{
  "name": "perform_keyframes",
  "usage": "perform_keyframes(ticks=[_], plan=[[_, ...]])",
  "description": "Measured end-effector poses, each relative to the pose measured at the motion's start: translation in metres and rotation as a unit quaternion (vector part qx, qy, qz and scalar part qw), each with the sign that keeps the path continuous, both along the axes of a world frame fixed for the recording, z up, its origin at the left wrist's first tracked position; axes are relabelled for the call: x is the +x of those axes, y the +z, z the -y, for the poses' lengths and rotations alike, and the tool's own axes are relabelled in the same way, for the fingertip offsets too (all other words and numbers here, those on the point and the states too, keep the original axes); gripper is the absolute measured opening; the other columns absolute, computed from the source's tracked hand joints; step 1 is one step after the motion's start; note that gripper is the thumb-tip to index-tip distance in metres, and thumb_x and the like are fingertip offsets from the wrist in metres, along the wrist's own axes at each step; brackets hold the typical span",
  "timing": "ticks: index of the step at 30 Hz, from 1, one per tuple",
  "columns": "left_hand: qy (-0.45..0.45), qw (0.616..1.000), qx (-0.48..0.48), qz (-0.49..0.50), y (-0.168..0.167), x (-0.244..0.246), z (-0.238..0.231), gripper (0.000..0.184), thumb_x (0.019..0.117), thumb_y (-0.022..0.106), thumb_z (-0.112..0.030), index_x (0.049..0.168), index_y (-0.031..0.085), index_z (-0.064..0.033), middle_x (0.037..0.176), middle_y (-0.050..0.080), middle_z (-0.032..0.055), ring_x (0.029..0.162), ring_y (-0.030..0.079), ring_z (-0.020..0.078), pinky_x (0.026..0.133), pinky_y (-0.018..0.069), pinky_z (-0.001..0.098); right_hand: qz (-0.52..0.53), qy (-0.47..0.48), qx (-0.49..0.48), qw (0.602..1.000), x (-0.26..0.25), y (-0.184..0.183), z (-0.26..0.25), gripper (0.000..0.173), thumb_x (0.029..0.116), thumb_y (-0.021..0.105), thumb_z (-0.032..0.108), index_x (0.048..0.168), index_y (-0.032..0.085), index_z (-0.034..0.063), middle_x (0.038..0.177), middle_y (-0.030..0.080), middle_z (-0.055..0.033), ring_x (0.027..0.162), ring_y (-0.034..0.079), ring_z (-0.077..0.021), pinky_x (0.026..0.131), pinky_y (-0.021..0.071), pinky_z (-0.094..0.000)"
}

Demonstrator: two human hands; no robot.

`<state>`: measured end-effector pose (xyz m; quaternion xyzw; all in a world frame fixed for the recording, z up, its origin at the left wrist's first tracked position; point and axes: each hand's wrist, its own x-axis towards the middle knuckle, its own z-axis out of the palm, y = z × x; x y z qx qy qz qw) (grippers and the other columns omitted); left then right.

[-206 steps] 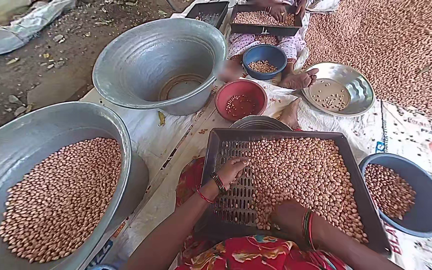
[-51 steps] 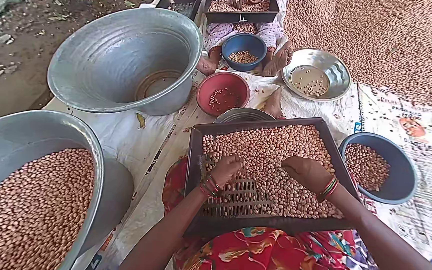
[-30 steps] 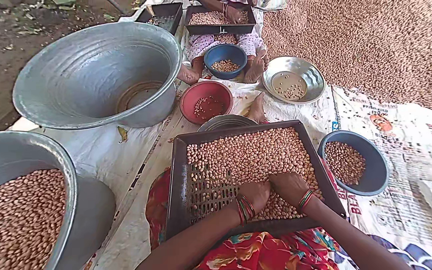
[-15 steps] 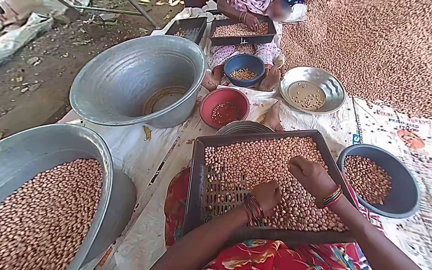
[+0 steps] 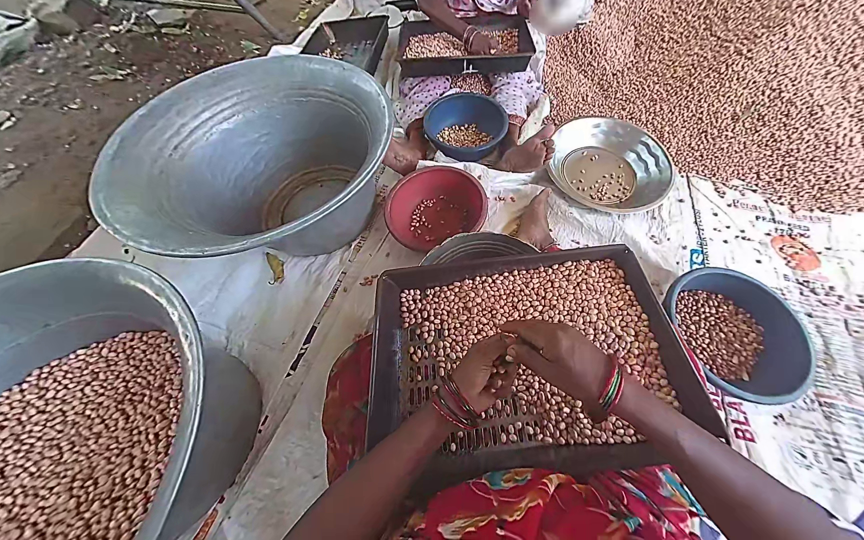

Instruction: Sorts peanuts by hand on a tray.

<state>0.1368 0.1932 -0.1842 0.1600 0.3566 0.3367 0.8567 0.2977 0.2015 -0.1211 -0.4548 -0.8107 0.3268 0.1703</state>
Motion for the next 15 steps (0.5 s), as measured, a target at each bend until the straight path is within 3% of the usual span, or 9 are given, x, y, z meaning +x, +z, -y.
perform_keyframes(ticks=[3,6,9,11,13,15], plan=[[0.007,1.0,-0.001,-0.016,0.007,-0.009,0.0,0.033,0.1108,0.025,-0.012,0.09,0.051,-0.014,0.055,0.049,-0.0092,0.038,0.037,-0.005,0.037,0.0299,0.0095,0.093,-0.088,-0.011,0.992,0.016,0.004,-0.023,0.038,0.1061,0.05,0.016,0.135,0.062,-0.0061,0.113,0.071,-0.0268,0.1,0.07,-0.0422,0.09,0.053,-0.0577],[0.039,0.999,0.012,-0.006,0.001,-0.024,-0.001,0.038,0.1093,0.021,-0.012,0.087,0.052,-0.0153,0.054,0.05,-0.0094,0.037,0.038,-0.0049,0.036,0.0311,0.0095,0.201,-0.171,-0.125,0.956,0.035,-0.005,-0.054,0.044,0.1085,0.049,0.019,0.148,0.051,0.0006,0.141,0.057,-0.0287,0.128,0.057,-0.0466,0.107,0.0418,-0.0619],[0.035,0.998,0.047,0.032,-0.008,-0.032,0.003,0.044,0.1044,0.019,-0.014,0.082,0.056,-0.0181,0.059,0.059,-0.0084,0.039,0.043,-0.0051,0.037,0.0336,0.0096,0.187,-0.08,-0.176,0.963,0.024,-0.026,-0.038,0.048,0.1054,0.052,0.014,0.151,0.047,-0.001,0.152,0.047,-0.0303,0.141,0.046,-0.0463,0.115,0.036,-0.0597],[0.009,0.998,0.067,0.02,-0.011,-0.031,0.008,0.046,0.1029,0.02,-0.017,0.078,0.058,-0.0193,0.065,0.062,-0.008,0.041,0.043,-0.0057,0.039,0.0337,0.0097,0.115,0.015,-0.175,0.978,0.015,-0.03,-0.01,0.043,0.1035,0.053,0.007,0.145,0.053,-0.0048,0.148,0.051,-0.0304,0.138,0.051,-0.0436,0.114,0.0397,-0.0544],[-0.01,0.998,0.05,-0.033,-0.009,-0.026,0.014,0.045,0.1045,0.022,-0.015,0.073,0.053,-0.0187,0.061,0.058,-0.0088,0.04,0.04,-0.006,0.038,0.0318,0.0096,0.078,0.034,-0.151,0.985,0.023,-0.022,0.009,0.032,0.1028,0.052,0.004,0.129,0.064,-0.0086,0.131,0.065,-0.0288,0.124,0.063,-0.0421,0.107,0.0469,-0.0534],[-0.034,0.995,0.019,-0.097,-0.007,-0.02,0.017,0.042,0.1091,0.027,-0.013,0.072,0.047,-0.0176,0.056,0.047,-0.0095,0.039,0.035,-0.0044,0.037,0.0288,0.0106,0.163,0.013,-0.156,0.974,0.04,-0.01,0.019,0.027,0.1038,0.052,0.006,0.117,0.068,-0.0101,0.115,0.07,-0.0292,0.108,0.068,-0.0453,0.094,0.0507,-0.0598]])
